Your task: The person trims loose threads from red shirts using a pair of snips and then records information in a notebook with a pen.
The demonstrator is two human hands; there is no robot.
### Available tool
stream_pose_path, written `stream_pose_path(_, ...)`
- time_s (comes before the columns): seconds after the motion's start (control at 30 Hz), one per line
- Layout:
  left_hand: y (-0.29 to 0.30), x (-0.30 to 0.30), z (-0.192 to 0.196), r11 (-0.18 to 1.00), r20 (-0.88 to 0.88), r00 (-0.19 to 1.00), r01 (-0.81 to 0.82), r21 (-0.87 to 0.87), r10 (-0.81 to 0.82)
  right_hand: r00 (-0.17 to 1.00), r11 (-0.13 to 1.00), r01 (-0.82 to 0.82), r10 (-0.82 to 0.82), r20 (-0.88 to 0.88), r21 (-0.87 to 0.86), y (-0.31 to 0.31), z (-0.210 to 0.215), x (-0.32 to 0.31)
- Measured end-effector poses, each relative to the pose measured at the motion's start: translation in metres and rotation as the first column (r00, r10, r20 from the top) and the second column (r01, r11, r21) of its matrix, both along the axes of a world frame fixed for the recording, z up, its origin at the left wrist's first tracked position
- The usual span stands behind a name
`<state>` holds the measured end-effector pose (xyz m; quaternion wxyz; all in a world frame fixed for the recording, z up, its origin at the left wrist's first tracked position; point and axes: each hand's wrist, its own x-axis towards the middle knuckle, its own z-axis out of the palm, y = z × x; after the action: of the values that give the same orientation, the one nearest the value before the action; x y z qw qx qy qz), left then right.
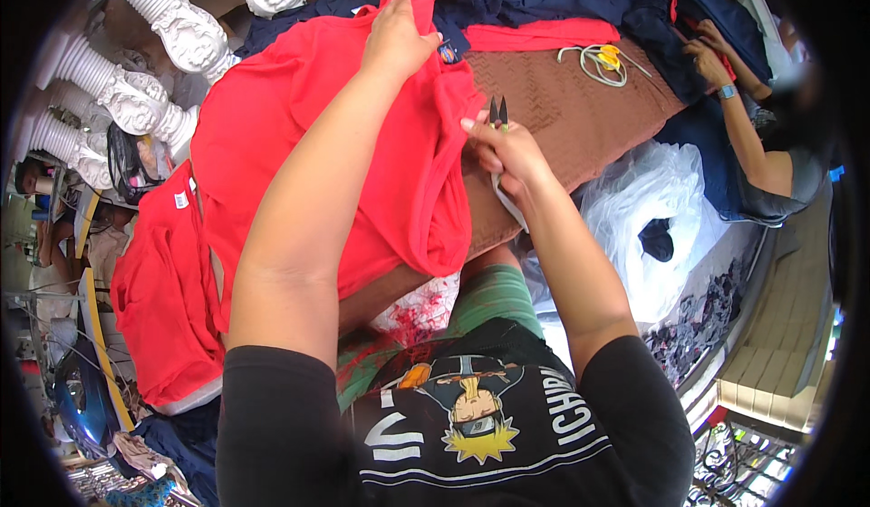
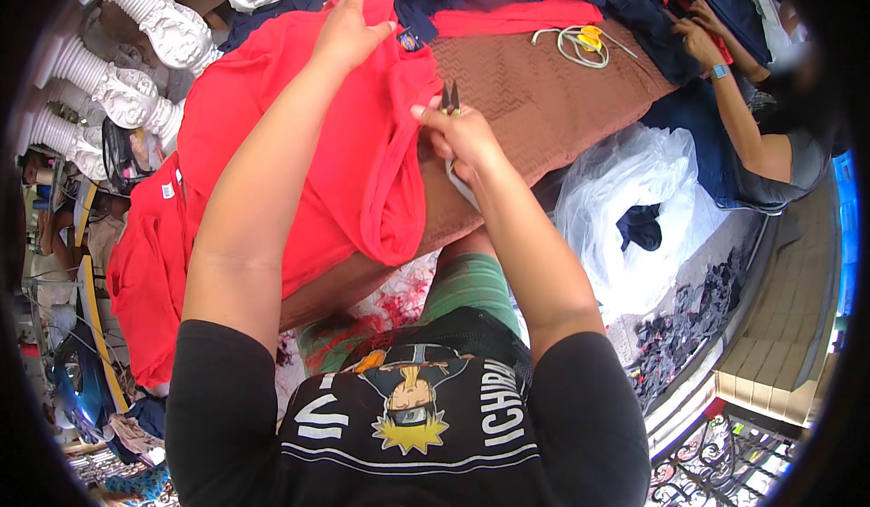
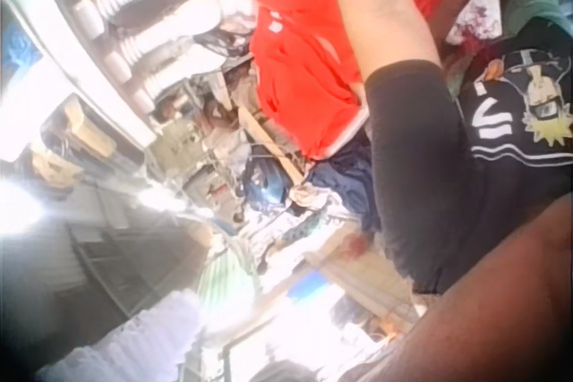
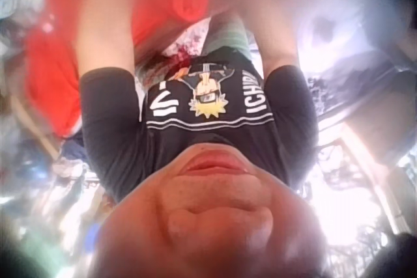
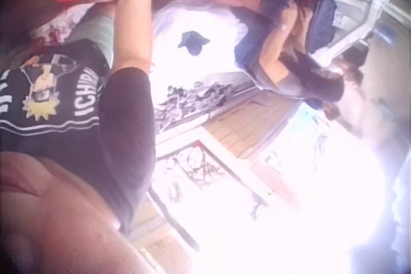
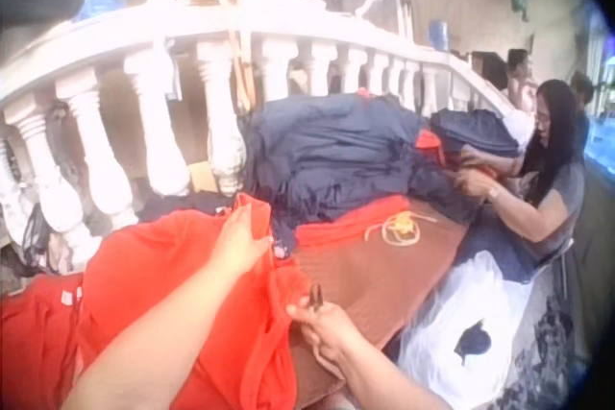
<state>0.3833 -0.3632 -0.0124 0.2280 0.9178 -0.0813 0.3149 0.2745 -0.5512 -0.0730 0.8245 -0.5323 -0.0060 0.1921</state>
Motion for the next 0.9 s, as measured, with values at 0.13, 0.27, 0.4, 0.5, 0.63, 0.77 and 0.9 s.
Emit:
stream_pose_path(0.13,-0.009,-0.003,-0.003,0.951,-0.298,0.919,-0.187,0.245,0.258,0.954,0.954,-0.275,0.255,0.159,0.120,-0.040,0.051,-0.052)
stream_pose_path(0.27,0.032,-0.011,0.005,0.989,-0.633,0.773,0.117,0.093,-0.032,0.947,0.948,-0.245,0.188,0.260,0.205,-0.087,0.049,-0.050)
stream_pose_path(0.4,0.087,-0.025,0.040,0.794,-0.036,0.998,0.014,-0.607,-0.045,0.970,0.966,0.158,-0.191,0.154,0.204,-0.090,0.060,-0.033)
stream_pose_path(0.5,0.141,-0.073,0.090,0.256,0.367,0.924,0.383,-0.887,-0.109,0.942,0.894,0.096,-0.224,0.249,0.439,-0.097,0.078,-0.016)
stream_pose_path(0.63,0.150,-0.183,0.101,0.040,0.241,0.917,0.267,-0.963,-0.317,0.954,0.898,0.061,-0.181,0.238,0.437,-0.110,0.073,-0.013)
stream_pose_path(0.77,0.173,-0.287,0.026,-0.094,0.259,0.885,0.242,-0.966,-0.386,0.959,0.950,0.129,-0.193,0.210,0.285,-0.119,0.044,-0.031)
stream_pose_path(0.9,0.157,-0.369,-0.052,0.367,-0.357,0.893,-0.245,-0.897,-0.276,0.959,0.929,0.233,-0.169,0.229,-0.288,-0.148,-0.001,-0.053)
